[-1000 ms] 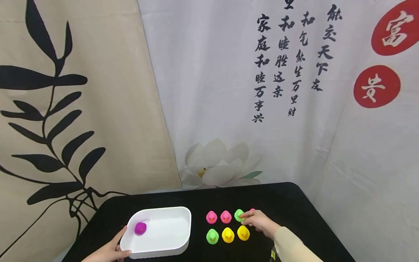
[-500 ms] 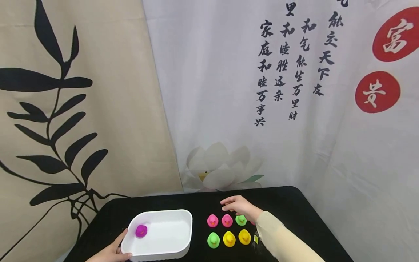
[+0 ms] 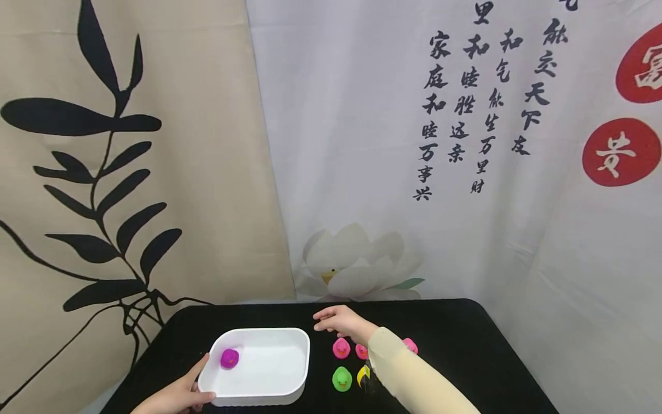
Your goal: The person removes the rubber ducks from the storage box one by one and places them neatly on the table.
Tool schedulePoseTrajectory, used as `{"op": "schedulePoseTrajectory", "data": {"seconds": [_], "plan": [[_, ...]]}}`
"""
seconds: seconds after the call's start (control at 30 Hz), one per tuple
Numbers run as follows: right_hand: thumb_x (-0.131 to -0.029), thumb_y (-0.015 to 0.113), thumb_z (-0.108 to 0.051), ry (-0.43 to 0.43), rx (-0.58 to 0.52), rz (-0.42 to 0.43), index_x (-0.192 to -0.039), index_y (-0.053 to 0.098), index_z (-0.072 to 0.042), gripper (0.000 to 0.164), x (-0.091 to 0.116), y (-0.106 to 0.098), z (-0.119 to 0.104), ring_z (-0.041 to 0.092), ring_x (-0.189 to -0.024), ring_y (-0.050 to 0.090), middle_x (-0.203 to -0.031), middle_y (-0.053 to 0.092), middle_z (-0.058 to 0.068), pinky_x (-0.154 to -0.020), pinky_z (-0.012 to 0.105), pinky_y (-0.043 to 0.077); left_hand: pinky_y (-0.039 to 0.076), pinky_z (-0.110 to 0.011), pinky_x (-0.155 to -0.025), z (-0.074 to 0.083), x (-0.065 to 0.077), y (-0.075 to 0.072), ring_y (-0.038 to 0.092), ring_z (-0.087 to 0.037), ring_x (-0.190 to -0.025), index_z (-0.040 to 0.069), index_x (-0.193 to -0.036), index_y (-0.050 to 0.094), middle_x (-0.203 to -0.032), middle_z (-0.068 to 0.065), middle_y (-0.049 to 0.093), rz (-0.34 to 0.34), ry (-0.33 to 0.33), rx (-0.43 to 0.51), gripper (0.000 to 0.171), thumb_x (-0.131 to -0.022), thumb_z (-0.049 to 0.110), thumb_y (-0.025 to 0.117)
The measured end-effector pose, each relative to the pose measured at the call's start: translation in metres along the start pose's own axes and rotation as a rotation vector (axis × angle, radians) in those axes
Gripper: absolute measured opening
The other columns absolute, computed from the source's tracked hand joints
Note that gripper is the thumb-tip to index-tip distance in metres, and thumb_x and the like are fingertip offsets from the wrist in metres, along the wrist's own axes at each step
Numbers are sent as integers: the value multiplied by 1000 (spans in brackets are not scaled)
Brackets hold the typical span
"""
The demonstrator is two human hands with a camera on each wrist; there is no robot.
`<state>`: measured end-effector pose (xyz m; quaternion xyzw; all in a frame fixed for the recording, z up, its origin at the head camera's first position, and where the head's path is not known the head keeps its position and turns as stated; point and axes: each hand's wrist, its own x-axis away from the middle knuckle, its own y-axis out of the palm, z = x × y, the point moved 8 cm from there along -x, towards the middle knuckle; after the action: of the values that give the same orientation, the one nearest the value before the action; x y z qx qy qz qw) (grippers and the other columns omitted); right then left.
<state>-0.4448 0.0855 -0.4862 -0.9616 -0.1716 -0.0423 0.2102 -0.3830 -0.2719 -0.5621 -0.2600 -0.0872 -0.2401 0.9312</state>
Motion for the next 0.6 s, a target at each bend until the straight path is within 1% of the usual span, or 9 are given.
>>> {"op": "schedulePoseTrajectory", "data": {"seconds": [0.13, 0.2, 0.27, 0.37, 0.43, 0.53, 0.6], "plan": [[-86, 73, -24, -6, 5, -25, -118, 69, -14, 34, -14, 17, -9, 26, -98, 58, -111, 67, 5, -86, 54, 47, 45, -32, -59, 4, -3, 1, 52, -25, -68, -1, -150, -4, -83, -11, 51, 3, 19, -22, 99, -91, 35, 66], [-86, 73, -23, -6, 6, -36, -117, 69, -14, 33, -21, 26, -15, 29, -102, 58, -114, 67, 6, -89, 57, 45, 45, -32, -59, 5, -5, 2, 51, -24, -68, -1, -150, -4, -85, -12, 51, -2, 34, -6, 98, -91, 34, 66], [-86, 73, -23, -11, 12, -52, -116, 70, -15, 32, -28, 35, -21, 30, -105, 58, -118, 66, 8, -90, 58, 44, 44, -31, -60, 5, -6, 3, 50, -24, -68, -3, -149, -5, -86, -12, 50, -4, 31, 24, 98, -91, 30, 67], [-85, 74, -21, -28, 17, -81, -114, 71, -16, 30, -39, 51, -29, 29, -106, 59, -119, 65, 9, -90, 59, 44, 45, -32, -63, 4, -5, 3, 49, -25, -70, -4, -149, -5, -89, -13, 48, 8, 9, 47, 98, -91, 25, 68], [-85, 74, -20, -36, 23, -104, -113, 71, -16, 28, -45, 61, -33, 27, -105, 60, -119, 66, 9, -89, 59, 45, 45, -32, -63, 2, -4, 1, 50, -26, -69, -6, -149, -4, -86, -13, 50, 27, -13, 37, 99, -89, 24, 69], [-85, 74, -17, -37, 23, -138, -112, 72, -16, 27, -52, 75, -38, 25, -104, 61, -118, 67, 7, -89, 60, 45, 47, -34, -63, 1, -4, -1, 50, -27, -70, -6, -150, -1, -89, -13, 51, 51, -29, 8, 100, -89, 27, 70], [-85, 73, -16, -34, 25, -153, -112, 72, -15, 27, -55, 83, -41, 24, -103, 62, -116, 67, 5, -89, 60, 45, 52, -41, -71, 2, -4, -2, 55, -30, -77, -6, -150, 2, -101, -22, 54, 65, -30, -12, 100, -88, 30, 71]]}}
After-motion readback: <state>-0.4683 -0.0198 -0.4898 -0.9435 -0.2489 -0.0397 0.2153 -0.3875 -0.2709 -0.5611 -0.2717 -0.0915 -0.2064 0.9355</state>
